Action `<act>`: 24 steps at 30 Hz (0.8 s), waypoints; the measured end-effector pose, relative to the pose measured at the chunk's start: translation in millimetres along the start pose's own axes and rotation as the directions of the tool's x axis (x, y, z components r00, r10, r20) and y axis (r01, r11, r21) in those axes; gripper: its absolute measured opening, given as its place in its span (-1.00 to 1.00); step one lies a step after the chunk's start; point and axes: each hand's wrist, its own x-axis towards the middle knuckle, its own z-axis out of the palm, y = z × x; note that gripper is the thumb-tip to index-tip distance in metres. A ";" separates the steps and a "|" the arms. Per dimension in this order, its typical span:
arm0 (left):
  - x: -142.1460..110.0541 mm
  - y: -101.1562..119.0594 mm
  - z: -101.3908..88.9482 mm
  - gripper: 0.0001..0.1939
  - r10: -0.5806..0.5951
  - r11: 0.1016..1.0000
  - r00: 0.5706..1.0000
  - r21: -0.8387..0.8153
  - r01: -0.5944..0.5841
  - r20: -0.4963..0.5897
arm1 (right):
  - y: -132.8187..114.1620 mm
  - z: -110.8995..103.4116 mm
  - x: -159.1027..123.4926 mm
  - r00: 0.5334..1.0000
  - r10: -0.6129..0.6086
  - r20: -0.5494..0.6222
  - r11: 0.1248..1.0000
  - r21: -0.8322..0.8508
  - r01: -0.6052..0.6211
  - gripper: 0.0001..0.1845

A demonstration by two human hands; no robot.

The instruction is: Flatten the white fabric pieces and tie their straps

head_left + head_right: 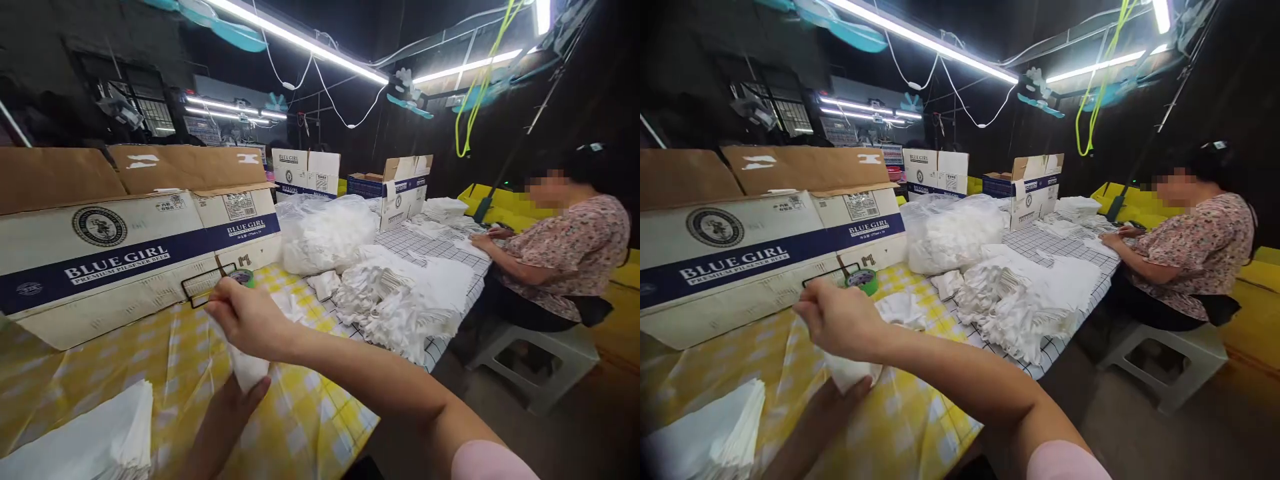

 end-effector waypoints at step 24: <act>-32.2 -55.4 -48.9 -0.57 0.059 0.787 0.995 0.618 0.000 -0.075 | 111.3 50.2 -110.0 0.900 0.326 0.290 0.923 -0.303 -0.237 -0.80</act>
